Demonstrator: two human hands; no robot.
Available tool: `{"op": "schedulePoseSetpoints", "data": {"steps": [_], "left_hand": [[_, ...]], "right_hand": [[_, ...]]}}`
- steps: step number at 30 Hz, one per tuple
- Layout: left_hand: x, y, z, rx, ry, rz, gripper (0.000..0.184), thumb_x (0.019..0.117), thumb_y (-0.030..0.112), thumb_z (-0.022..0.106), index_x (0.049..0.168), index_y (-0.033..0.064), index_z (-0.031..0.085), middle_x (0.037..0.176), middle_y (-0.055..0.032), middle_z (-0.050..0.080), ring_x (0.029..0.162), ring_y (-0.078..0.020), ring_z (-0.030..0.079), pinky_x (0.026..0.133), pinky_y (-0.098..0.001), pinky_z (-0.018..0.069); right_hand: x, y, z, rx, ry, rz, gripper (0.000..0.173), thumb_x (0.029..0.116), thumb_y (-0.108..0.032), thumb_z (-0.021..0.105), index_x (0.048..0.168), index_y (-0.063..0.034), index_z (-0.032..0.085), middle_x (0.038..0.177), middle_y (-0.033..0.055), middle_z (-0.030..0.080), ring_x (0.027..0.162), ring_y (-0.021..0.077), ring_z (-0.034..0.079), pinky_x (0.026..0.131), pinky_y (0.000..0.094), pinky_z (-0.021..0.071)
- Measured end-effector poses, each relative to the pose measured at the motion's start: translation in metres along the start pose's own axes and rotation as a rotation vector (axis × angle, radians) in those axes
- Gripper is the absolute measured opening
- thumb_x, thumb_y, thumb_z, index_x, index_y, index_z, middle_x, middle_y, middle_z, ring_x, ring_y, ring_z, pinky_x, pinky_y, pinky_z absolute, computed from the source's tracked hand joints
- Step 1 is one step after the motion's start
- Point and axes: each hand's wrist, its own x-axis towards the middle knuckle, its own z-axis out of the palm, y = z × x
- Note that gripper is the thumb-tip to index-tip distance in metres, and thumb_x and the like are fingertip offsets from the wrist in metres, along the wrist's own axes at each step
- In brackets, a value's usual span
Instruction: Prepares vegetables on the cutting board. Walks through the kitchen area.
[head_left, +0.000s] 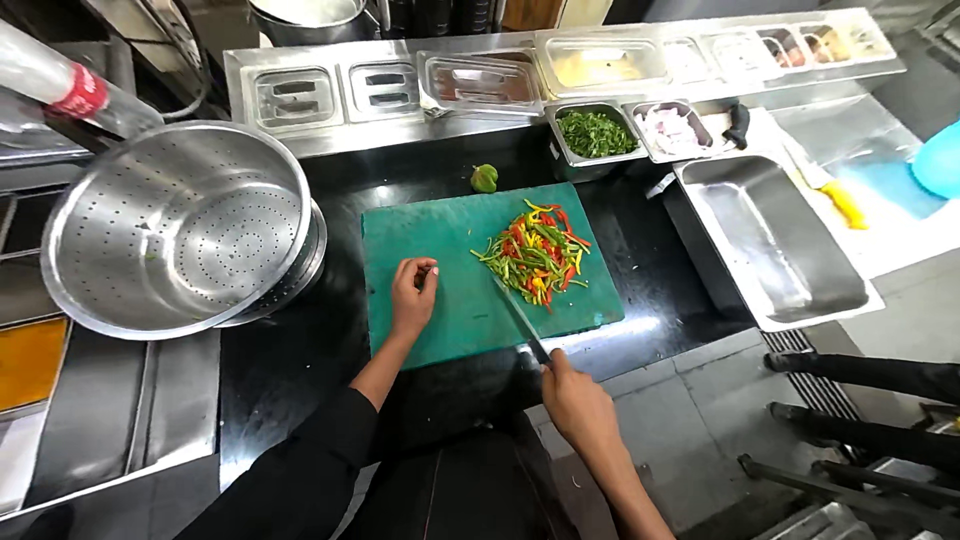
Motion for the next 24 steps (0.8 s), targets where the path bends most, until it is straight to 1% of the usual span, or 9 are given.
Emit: {"op": "schedulePoseSetpoints", "data": {"steps": [3,5,7,10,13,15,17,20,24], "left_hand": [[0.004,0.001,0.002,-0.059,0.022,-0.069,0.018,0.1011,0.009,0.061,0.113,-0.0019,0.068,0.107,-0.0149,0.066,0.085,-0.0168,0.065,0.077,-0.0315,0.0567],[0.018,0.006,0.007,-0.14,0.054,-0.151,0.02,0.1019,0.009,0.061,0.116,-0.0041,0.065,0.104,-0.0151,0.067,0.083,-0.0162,0.067,0.077,-0.0329,0.0587],[0.043,0.016,0.018,-0.169,0.029,-0.195,0.027,0.1021,0.01,0.06,0.125,-0.0046,0.061,0.108,-0.0168,0.066,0.087,-0.0198,0.069,0.08,-0.0372,0.0601],[0.092,0.044,0.047,-0.05,-0.087,-0.222,0.043,0.1014,0.016,0.064,0.138,-0.0035,0.054,0.127,-0.0235,0.063,0.112,-0.033,0.065,0.097,-0.0488,0.0532],[0.144,0.068,0.086,0.145,-0.151,-0.185,0.059,0.0992,0.025,0.069,0.149,0.0004,0.046,0.147,-0.0264,0.05,0.134,-0.0407,0.051,0.109,-0.0542,0.0442],[0.175,0.077,0.11,0.265,-0.198,-0.186,0.068,0.0972,0.025,0.071,0.155,0.0056,0.041,0.155,-0.0273,0.041,0.141,-0.0464,0.042,0.114,-0.0594,0.038],[0.198,0.074,0.127,0.32,-0.283,-0.213,0.066,0.097,0.018,0.071,0.155,0.007,0.041,0.152,-0.0279,0.046,0.138,-0.046,0.047,0.112,-0.0601,0.0398],[0.21,0.066,0.13,0.174,-0.339,-0.243,0.056,0.0959,0.007,0.07,0.148,0.0021,0.049,0.142,-0.0269,0.055,0.129,-0.0391,0.057,0.108,-0.054,0.0464],[0.175,0.064,0.113,-0.179,-0.256,-0.166,0.055,0.093,-0.001,0.07,0.145,0.001,0.052,0.144,-0.0205,0.055,0.12,-0.0293,0.062,0.101,-0.0449,0.0525]], "right_hand": [[0.005,0.012,-0.015,0.057,0.047,-0.047,0.033,0.1109,-0.034,0.038,0.126,-0.0109,0.056,0.093,0.0164,0.07,0.091,0.0371,0.071,0.078,0.0559,0.054],[0.01,0.021,-0.018,0.085,-0.016,-0.103,0.035,0.1104,-0.036,0.038,0.127,-0.0107,0.057,0.094,0.0166,0.07,0.092,0.0373,0.071,0.078,0.0568,0.054],[0.018,0.031,-0.016,0.078,-0.136,-0.135,0.038,0.1105,-0.037,0.039,0.133,-0.0104,0.055,0.101,0.0189,0.07,0.097,0.0395,0.07,0.082,0.0589,0.0537],[0.025,0.048,-0.015,0.041,-0.208,-0.158,0.039,0.1102,-0.038,0.04,0.136,-0.0108,0.053,0.105,0.021,0.071,0.101,0.0419,0.07,0.084,0.0605,0.0539],[0.028,0.065,-0.025,0.027,-0.259,-0.185,0.04,0.1099,-0.037,0.041,0.138,-0.0115,0.054,0.107,0.0218,0.072,0.104,0.0434,0.07,0.085,0.0621,0.0533],[0.035,0.077,-0.032,0.026,-0.307,-0.219,0.042,0.1101,-0.038,0.041,0.14,-0.0108,0.053,0.11,0.023,0.072,0.106,0.0449,0.069,0.087,0.0633,0.0525],[0.043,0.089,-0.039,0.027,-0.36,-0.254,0.043,0.1104,-0.038,0.04,0.142,-0.0106,0.052,0.113,0.0243,0.071,0.109,0.0461,0.068,0.088,0.0644,0.0518],[0.058,0.106,-0.043,0.043,-0.407,-0.321,0.044,0.1101,-0.038,0.04,0.142,-0.01,0.052,0.114,0.0257,0.071,0.109,0.0481,0.067,0.089,0.066,0.0513],[0.085,0.122,-0.041,0.067,-0.449,-0.407,0.045,0.1092,-0.04,0.042,0.141,-0.0088,0.054,0.114,0.0264,0.071,0.108,0.0493,0.067,0.088,0.0685,0.0511]]}}
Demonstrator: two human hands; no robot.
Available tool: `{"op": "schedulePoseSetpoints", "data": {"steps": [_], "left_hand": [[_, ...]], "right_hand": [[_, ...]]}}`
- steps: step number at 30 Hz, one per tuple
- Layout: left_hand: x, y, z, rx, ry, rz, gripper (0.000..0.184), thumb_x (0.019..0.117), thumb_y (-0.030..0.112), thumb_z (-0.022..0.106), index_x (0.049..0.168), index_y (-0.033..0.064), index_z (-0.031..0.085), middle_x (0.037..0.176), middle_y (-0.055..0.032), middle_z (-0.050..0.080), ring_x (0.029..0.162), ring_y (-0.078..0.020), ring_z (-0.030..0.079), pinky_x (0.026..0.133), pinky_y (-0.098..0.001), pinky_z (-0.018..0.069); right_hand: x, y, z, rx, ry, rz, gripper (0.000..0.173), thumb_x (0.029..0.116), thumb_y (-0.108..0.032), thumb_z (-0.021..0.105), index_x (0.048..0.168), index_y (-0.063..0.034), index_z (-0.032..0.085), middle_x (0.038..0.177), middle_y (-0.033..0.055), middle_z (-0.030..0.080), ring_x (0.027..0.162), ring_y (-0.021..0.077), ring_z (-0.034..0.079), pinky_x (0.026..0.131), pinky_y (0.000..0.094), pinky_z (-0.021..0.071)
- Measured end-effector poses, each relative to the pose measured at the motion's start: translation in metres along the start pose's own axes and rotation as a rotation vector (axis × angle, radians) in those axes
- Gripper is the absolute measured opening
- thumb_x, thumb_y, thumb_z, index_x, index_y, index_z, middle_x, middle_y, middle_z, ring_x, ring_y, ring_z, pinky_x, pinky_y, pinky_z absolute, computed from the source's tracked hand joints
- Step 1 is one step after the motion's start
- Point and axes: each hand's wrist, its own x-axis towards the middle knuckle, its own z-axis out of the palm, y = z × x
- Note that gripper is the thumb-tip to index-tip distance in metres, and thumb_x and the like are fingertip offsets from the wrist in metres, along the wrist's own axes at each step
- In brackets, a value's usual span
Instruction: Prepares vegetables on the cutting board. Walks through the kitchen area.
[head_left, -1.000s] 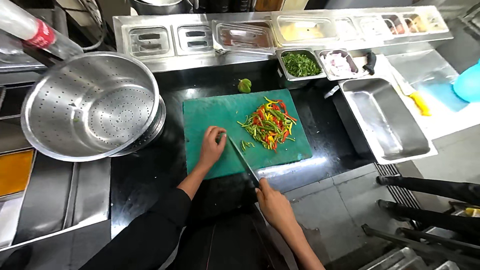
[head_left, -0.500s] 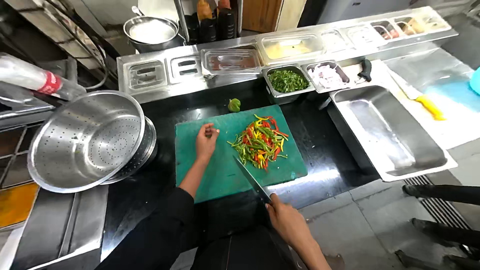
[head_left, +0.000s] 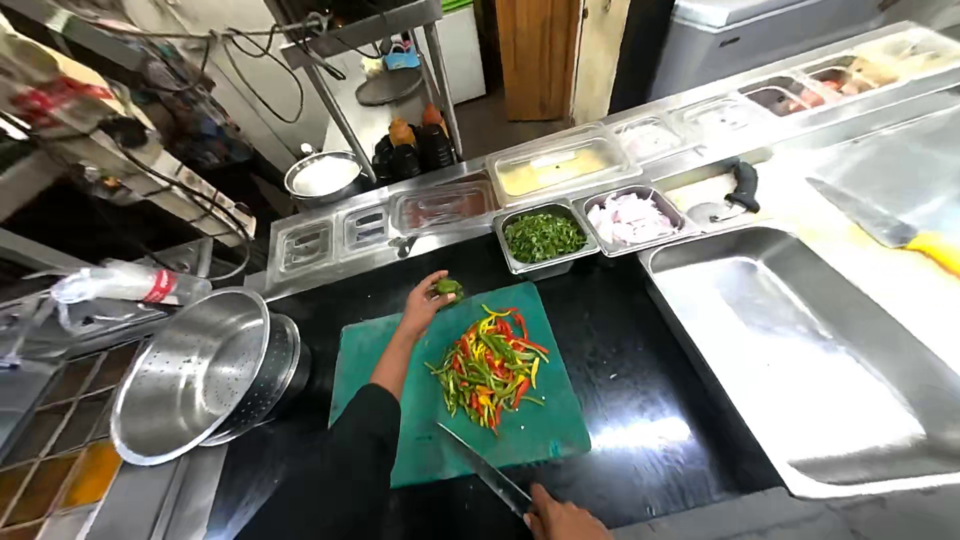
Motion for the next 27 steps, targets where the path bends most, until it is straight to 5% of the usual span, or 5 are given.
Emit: {"op": "schedulePoseSetpoints", "data": {"steps": [5,8,14,20,27], "left_hand": [[-0.096,0.015,-0.022,-0.242,0.171,0.198,0.058,0.0772,-0.01,0.073,0.129,0.0091,0.057,0.123,-0.0065,0.065,0.106,-0.0181,0.068,0.091,-0.0366,0.06],[-0.16,0.007,-0.041,-0.215,0.335,0.235,0.057,0.0754,-0.008,0.08,0.122,0.0194,0.063,0.123,-0.0007,0.063,0.109,-0.0179,0.067,0.089,-0.0384,0.0624],[-0.26,-0.072,-0.032,0.288,0.624,0.142,0.045,0.0719,0.008,0.09,0.111,-0.0002,0.069,0.128,-0.0167,0.061,0.118,-0.0232,0.063,0.094,-0.0398,0.0587],[-0.279,-0.078,-0.05,0.497,0.447,0.268,0.024,0.094,0.026,0.072,0.109,0.0072,0.072,0.127,-0.0088,0.065,0.125,-0.0156,0.06,0.106,-0.0334,0.0523],[-0.262,-0.073,-0.075,0.575,0.218,0.371,0.025,0.0955,0.024,0.068,0.108,0.0045,0.075,0.124,-0.0128,0.066,0.123,-0.0203,0.06,0.107,-0.0341,0.0491]], "right_hand": [[0.011,0.005,-0.013,-0.022,-0.056,-0.032,0.044,0.1086,-0.04,0.044,0.137,-0.0086,0.056,0.112,0.0254,0.071,0.107,0.0472,0.068,0.088,0.0664,0.0515],[0.023,0.011,-0.014,-0.047,-0.066,-0.065,0.046,0.1081,-0.042,0.046,0.137,-0.0077,0.058,0.11,0.0252,0.071,0.106,0.0467,0.068,0.088,0.0664,0.0515],[0.032,0.003,-0.017,-0.123,0.03,-0.132,0.043,0.108,-0.04,0.046,0.133,-0.0085,0.061,0.1,0.0239,0.072,0.096,0.046,0.07,0.082,0.0659,0.0515],[0.021,-0.045,-0.017,-0.169,0.098,-0.181,0.035,0.1094,-0.032,0.043,0.131,-0.0083,0.057,0.088,0.0178,0.07,0.082,0.0383,0.072,0.074,0.0561,0.056],[0.041,-0.122,0.008,-0.316,0.031,0.027,0.042,0.1119,-0.028,0.032,0.151,-0.0169,0.043,0.103,0.0209,0.072,0.103,0.0419,0.07,0.086,0.0558,0.054]]}}
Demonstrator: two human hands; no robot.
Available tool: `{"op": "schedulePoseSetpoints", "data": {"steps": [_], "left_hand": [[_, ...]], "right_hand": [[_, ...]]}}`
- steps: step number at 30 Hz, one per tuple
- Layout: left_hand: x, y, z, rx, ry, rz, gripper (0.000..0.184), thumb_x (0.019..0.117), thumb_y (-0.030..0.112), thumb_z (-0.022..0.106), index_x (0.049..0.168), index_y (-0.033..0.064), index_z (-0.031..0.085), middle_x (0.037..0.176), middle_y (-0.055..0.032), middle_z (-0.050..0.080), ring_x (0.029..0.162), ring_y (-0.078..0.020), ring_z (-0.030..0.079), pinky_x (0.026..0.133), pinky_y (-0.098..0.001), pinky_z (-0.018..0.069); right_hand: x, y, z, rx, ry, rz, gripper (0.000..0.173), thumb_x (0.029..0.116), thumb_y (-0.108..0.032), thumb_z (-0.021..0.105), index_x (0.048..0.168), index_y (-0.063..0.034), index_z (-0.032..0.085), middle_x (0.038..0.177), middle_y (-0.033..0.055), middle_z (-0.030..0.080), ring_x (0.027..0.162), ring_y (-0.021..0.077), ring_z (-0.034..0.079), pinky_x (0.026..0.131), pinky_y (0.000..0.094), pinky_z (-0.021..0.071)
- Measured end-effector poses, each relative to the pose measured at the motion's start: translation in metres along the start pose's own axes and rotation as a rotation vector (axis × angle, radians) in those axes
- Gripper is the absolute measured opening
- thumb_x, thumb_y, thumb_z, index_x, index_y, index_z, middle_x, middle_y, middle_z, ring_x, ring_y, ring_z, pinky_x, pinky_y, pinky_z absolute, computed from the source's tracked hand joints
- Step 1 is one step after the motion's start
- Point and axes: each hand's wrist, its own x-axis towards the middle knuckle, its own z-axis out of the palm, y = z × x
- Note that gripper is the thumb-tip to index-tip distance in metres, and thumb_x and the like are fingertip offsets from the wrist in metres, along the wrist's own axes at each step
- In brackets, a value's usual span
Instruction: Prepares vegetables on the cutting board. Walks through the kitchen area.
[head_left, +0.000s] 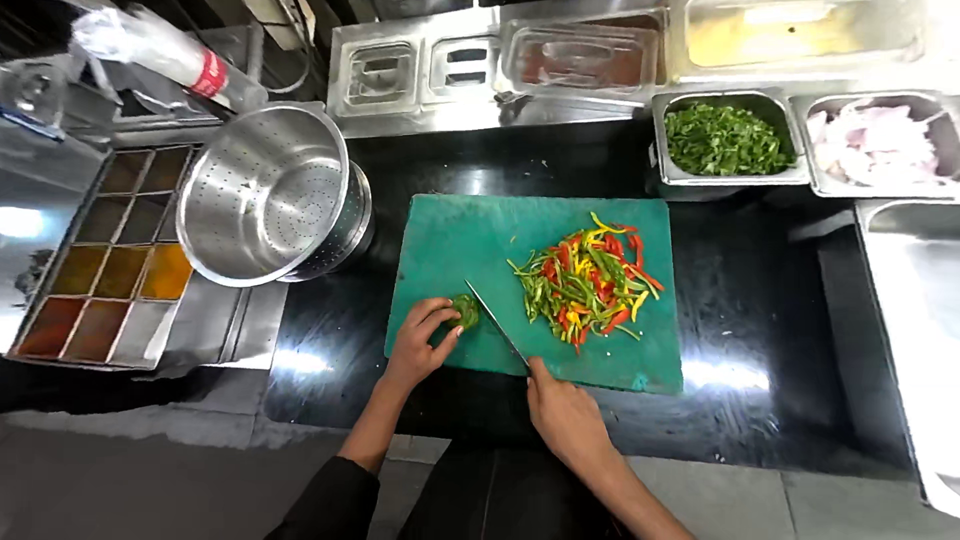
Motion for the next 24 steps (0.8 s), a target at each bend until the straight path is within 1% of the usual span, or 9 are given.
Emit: {"op": "schedulePoseSetpoints", "data": {"steps": [2,3,5,8,10,12,14,17,24], "left_hand": [[0.008,-0.005,-0.002,-0.022,-0.025,0.025,0.024,0.093,0.021,0.068,0.108,0.0033,0.073,0.125,-0.0138,0.065,0.125,-0.0218,0.059,0.109,-0.0354,0.0477],[0.011,-0.008,-0.003,-0.028,-0.039,0.028,0.024,0.0915,0.021,0.068,0.108,0.0037,0.073,0.124,-0.0131,0.065,0.123,-0.0206,0.06,0.107,-0.0336,0.0494],[0.016,-0.012,-0.002,-0.037,-0.069,0.042,0.025,0.0894,0.022,0.07,0.107,0.0039,0.073,0.121,-0.0128,0.066,0.119,-0.0201,0.061,0.103,-0.0326,0.0506],[0.023,-0.014,-0.001,-0.053,-0.102,0.059,0.026,0.0886,0.022,0.072,0.107,0.003,0.071,0.12,-0.0144,0.066,0.117,-0.0218,0.062,0.102,-0.0349,0.0505],[0.028,-0.014,-0.001,-0.054,-0.118,0.045,0.028,0.0878,0.023,0.073,0.107,0.0017,0.071,0.12,-0.0164,0.066,0.118,-0.0236,0.062,0.102,-0.0374,0.0511],[0.03,-0.013,-0.004,-0.057,-0.145,0.016,0.03,0.0874,0.022,0.074,0.108,-0.0001,0.07,0.123,-0.0185,0.065,0.119,-0.0256,0.062,0.102,-0.0401,0.0515],[0.038,-0.012,-0.005,-0.06,-0.154,-0.003,0.03,0.087,0.022,0.073,0.107,0.0,0.07,0.122,-0.0174,0.065,0.118,-0.024,0.062,0.101,-0.0381,0.0517],[0.042,-0.009,-0.005,-0.044,-0.172,-0.006,0.029,0.085,0.022,0.073,0.105,0.0008,0.071,0.12,-0.0164,0.065,0.115,-0.0225,0.062,0.099,-0.0356,0.0519],[0.049,0.001,-0.007,-0.057,-0.224,-0.085,0.03,0.0831,0.02,0.073,0.104,-0.0001,0.07,0.122,-0.0164,0.064,0.112,-0.0209,0.064,0.096,-0.0362,0.0537]], "right_hand": [[-0.002,-0.011,-0.006,0.002,-0.018,0.027,0.042,0.1121,-0.028,0.032,0.151,-0.0171,0.042,0.104,0.0207,0.071,0.104,0.041,0.07,0.087,0.0551,0.0537],[-0.006,-0.015,-0.008,0.005,-0.008,0.036,0.042,0.112,-0.027,0.032,0.151,-0.0173,0.042,0.104,0.0206,0.072,0.104,0.0409,0.07,0.087,0.0548,0.0537],[-0.017,-0.021,-0.005,-0.001,0.072,0.041,0.041,0.1113,-0.026,0.033,0.15,-0.0182,0.045,0.102,0.0193,0.072,0.098,0.0401,0.071,0.081,0.0534,0.0548],[-0.033,-0.025,0.007,-0.026,0.203,0.03,0.041,0.1089,-0.022,0.037,0.148,-0.0192,0.051,0.098,0.0186,0.072,0.086,0.0392,0.073,0.07,0.0507,0.0563],[-0.038,-0.029,0.009,-0.01,0.186,0.041,0.043,0.1087,-0.02,0.037,0.151,-0.0195,0.049,0.101,0.0193,0.072,0.088,0.0396,0.073,0.071,0.0508,0.0561],[-0.038,-0.033,0.013,0.007,0.194,0.034,0.044,0.1082,-0.019,0.038,0.151,-0.0187,0.049,0.1,0.0192,0.072,0.086,0.0394,0.073,0.069,0.0502,0.056],[-0.04,-0.036,0.011,0.006,0.223,0.031,0.044,0.1072,-0.017,0.04,0.15,-0.0177,0.049,0.098,0.0188,0.072,0.083,0.0387,0.073,0.066,0.0492,0.0564],[-0.043,-0.041,0.014,0.001,0.301,0.053,0.043,0.1044,-0.012,0.044,0.146,-0.017,0.054,0.093,0.0177,0.072,0.076,0.037,0.073,0.061,0.0467,0.056],[-0.042,-0.049,0.01,0.003,0.257,0.104,0.043,0.1039,-0.009,0.045,0.146,-0.0169,0.053,0.093,0.0174,0.071,0.077,0.0359,0.073,0.061,0.0444,0.0559]]}}
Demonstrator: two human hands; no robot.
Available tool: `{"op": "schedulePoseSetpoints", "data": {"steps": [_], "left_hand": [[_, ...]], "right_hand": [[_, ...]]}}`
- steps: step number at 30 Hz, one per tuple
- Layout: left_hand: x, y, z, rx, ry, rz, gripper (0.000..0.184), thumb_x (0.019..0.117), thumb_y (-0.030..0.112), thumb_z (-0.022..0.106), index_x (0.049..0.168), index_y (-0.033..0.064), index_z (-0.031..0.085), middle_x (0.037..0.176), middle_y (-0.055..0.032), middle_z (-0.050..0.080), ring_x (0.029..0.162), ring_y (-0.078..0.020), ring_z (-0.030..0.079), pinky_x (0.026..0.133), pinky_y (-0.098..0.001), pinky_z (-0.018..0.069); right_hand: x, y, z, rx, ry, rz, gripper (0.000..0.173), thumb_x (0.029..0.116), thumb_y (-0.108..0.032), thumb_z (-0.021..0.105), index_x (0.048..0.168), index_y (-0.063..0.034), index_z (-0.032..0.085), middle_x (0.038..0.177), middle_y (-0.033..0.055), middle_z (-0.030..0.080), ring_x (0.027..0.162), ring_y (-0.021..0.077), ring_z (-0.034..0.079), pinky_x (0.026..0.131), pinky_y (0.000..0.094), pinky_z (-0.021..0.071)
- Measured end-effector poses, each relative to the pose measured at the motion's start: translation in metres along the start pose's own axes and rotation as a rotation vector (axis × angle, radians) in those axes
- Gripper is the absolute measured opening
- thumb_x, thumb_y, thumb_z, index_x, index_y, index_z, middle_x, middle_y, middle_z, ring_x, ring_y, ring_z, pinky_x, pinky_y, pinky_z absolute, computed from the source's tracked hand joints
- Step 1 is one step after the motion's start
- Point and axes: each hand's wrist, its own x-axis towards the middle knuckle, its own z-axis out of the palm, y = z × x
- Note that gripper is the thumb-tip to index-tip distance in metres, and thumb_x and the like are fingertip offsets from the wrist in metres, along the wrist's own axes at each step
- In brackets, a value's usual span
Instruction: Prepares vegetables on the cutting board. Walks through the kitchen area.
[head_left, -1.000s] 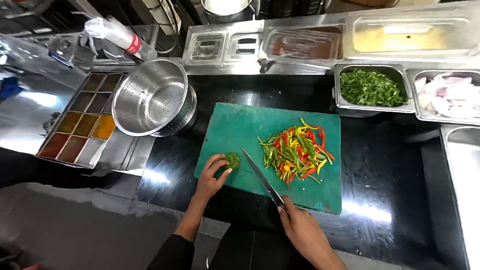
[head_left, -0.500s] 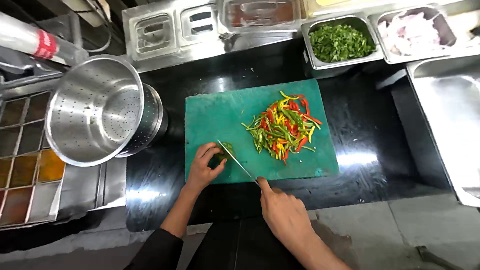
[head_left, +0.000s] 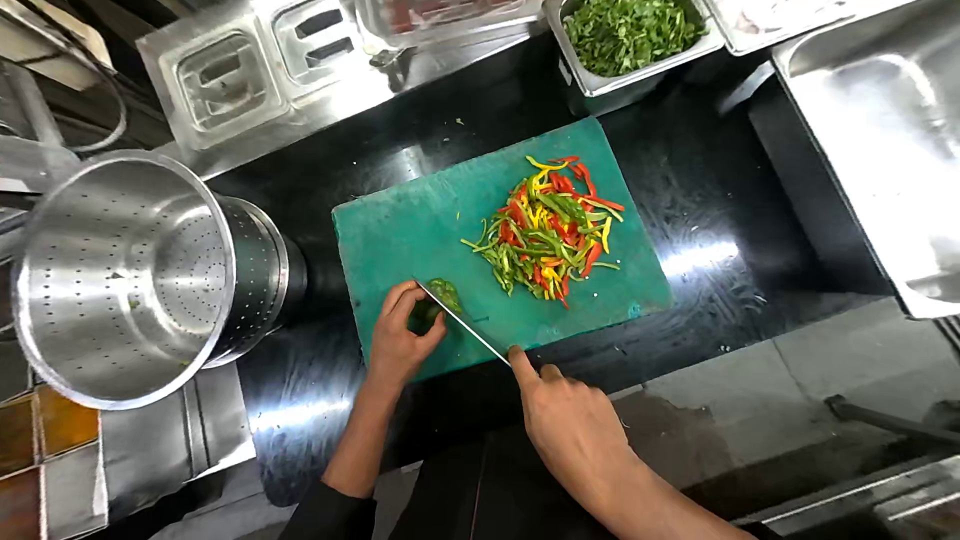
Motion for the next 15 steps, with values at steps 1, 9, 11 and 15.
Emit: {"op": "schedulePoseSetpoints", "data": {"steps": [1,9,11,15], "left_hand": [[0.002,0.001,-0.001,-0.003,-0.013,-0.013,0.03,0.0827,0.02,0.073,0.105,-0.0002,0.07,0.122,-0.0165,0.064,0.113,-0.0215,0.064,0.096,-0.0373,0.0538],[0.01,0.008,-0.005,-0.014,-0.065,-0.024,0.025,0.0806,0.016,0.077,0.1,0.0023,0.069,0.121,-0.0138,0.065,0.112,-0.0213,0.064,0.094,-0.0388,0.0552],[0.01,0.007,-0.005,-0.006,-0.063,-0.03,0.026,0.08,0.016,0.078,0.1,0.0021,0.07,0.12,-0.0145,0.066,0.112,-0.0222,0.065,0.094,-0.0395,0.0553],[0.007,0.007,-0.003,-0.012,-0.085,-0.026,0.026,0.0795,0.016,0.081,0.101,0.0037,0.071,0.121,-0.0138,0.066,0.117,-0.0243,0.063,0.098,-0.0416,0.0534]], "right_hand": [[0.001,-0.001,-0.001,-0.006,-0.006,0.005,0.043,0.1037,-0.008,0.045,0.146,-0.0163,0.052,0.093,0.0174,0.071,0.077,0.0356,0.073,0.062,0.0441,0.056],[0.035,-0.02,-0.012,0.006,-0.144,0.034,0.043,0.1059,-0.006,0.044,0.148,-0.014,0.043,0.101,0.0185,0.068,0.09,0.0371,0.072,0.071,0.046,0.0564],[0.047,-0.028,-0.012,0.039,-0.133,0.031,0.043,0.1049,-0.005,0.046,0.147,-0.0128,0.044,0.101,0.0186,0.068,0.09,0.0373,0.071,0.071,0.0468,0.0569],[0.073,-0.042,0.001,0.09,0.035,-0.039,0.033,0.1035,-0.005,0.052,0.136,-0.0087,0.05,0.094,0.0176,0.068,0.085,0.0372,0.072,0.065,0.0472,0.0566]]}}
